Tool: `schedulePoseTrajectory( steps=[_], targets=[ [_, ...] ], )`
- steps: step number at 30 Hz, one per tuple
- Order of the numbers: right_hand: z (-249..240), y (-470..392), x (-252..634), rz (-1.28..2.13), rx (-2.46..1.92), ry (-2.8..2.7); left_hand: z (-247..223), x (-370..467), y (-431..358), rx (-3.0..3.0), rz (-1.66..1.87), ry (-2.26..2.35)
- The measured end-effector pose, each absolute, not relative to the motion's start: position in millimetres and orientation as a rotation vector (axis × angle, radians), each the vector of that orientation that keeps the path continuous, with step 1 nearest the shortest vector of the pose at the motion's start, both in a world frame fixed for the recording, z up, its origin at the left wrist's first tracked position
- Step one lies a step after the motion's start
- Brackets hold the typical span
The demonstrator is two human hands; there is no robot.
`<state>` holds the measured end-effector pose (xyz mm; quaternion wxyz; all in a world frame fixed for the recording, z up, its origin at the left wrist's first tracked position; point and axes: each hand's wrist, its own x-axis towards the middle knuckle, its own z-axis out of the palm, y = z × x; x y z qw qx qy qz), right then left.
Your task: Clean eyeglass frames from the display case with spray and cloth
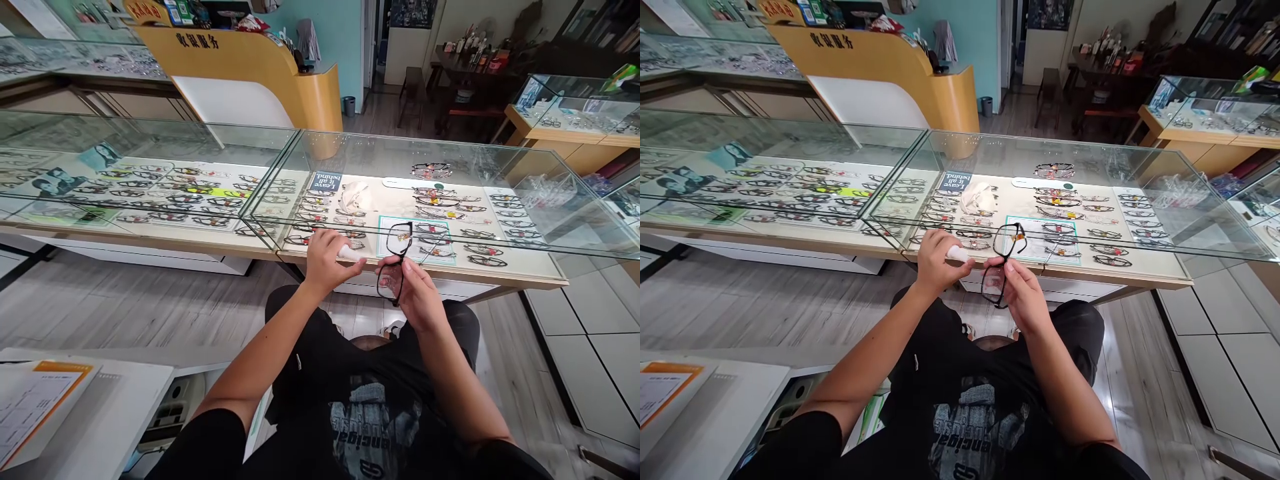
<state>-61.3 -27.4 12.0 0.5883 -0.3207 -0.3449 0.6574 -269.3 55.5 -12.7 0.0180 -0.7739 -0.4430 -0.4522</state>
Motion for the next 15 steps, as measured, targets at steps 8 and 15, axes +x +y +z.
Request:
schedulePoseTrajectory(
  steps=[8,15],
  targets=[
    [20,-47,-86,1.785,-0.61,-0.746,-28,-247,63,-2.233,-1.382,-1.232],
    [20,-47,-85,1.797,-0.613,-0.743,-26,-244,65,-2.171,-1.479,-1.114]
  ],
)
